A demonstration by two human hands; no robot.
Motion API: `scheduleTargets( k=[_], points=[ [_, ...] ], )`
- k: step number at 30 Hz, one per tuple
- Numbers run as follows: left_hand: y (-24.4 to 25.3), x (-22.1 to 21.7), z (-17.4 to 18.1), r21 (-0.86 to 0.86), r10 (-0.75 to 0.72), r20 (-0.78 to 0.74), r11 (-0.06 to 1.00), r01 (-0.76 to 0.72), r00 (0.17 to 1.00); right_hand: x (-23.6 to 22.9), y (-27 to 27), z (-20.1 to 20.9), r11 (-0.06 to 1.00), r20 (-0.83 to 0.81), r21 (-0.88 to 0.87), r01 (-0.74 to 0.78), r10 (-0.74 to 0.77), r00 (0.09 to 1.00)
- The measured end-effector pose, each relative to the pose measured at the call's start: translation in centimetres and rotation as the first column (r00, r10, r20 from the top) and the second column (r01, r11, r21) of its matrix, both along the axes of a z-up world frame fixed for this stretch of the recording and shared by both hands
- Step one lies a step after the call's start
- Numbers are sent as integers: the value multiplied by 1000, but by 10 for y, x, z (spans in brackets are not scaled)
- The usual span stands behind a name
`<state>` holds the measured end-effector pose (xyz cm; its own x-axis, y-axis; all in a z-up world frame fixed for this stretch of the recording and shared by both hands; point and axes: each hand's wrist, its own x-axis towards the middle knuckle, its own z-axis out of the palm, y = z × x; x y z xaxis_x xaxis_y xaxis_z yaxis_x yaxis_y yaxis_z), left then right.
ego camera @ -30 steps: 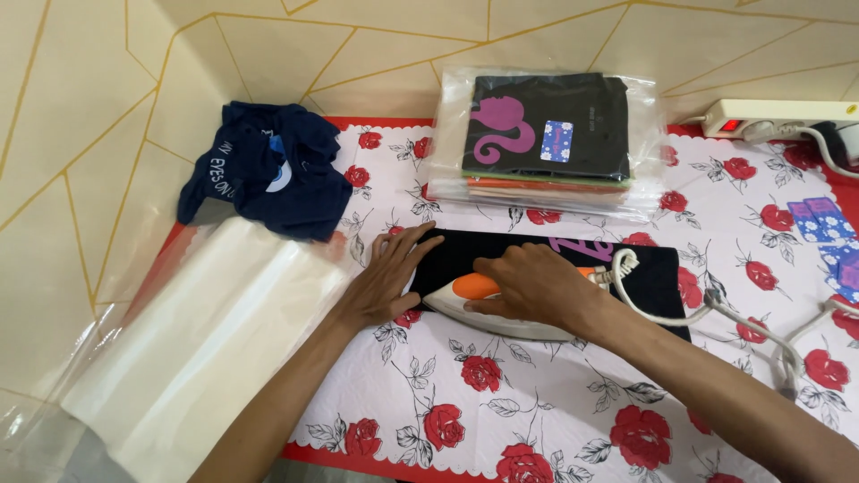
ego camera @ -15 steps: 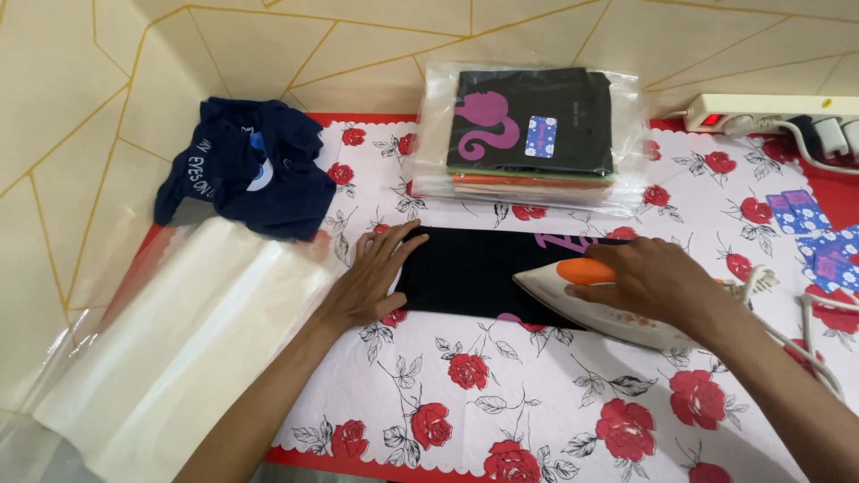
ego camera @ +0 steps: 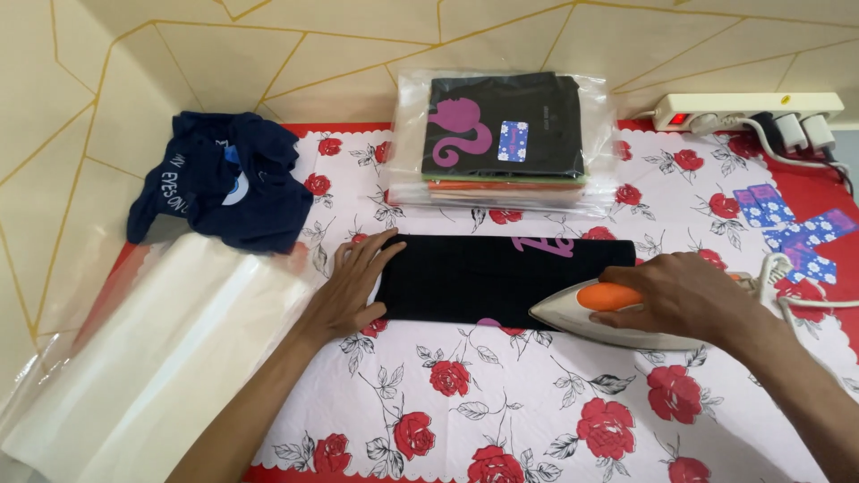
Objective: Ironing a black t-shirt on an ironing board and folding it neatly for storage or display.
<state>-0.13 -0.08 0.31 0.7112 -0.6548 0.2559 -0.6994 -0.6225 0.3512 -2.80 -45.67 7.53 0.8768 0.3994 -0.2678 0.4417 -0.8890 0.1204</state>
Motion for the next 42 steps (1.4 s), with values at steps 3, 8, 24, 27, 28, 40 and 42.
scheduleTargets(
  k=[3,8,24,27,28,40,42],
  points=[
    [-1,-1,1,-4,4,9,1000,-4,1000,-1,8,1,966,-20,25,257,-257,966],
    [-2,-1,3,-12,9,-6,1000,-9,1000,-3,15,20,972,-125,-51,230,-234,964],
    [-2,0,2,-36,7,-2,999,-7,1000,-4,8,-3,967,224,21,253,-251,942],
    [-1,-1,1,-22,12,-4,1000,-12,1000,-5,6,4,985,-1,-76,157,-157,988],
    [-1,-1,2,-27,11,-8,1000,-11,1000,-5,4,4,976,8,-59,211,-211,977],
    [-1,1,-1,-38,8,-13,999,-8,1000,-13,-11,17,902,-28,6,432,-431,902],
    [-1,0,-1,-28,16,-12,999,-17,1000,-13,-12,15,905,-5,25,425,-425,905]
  ],
)
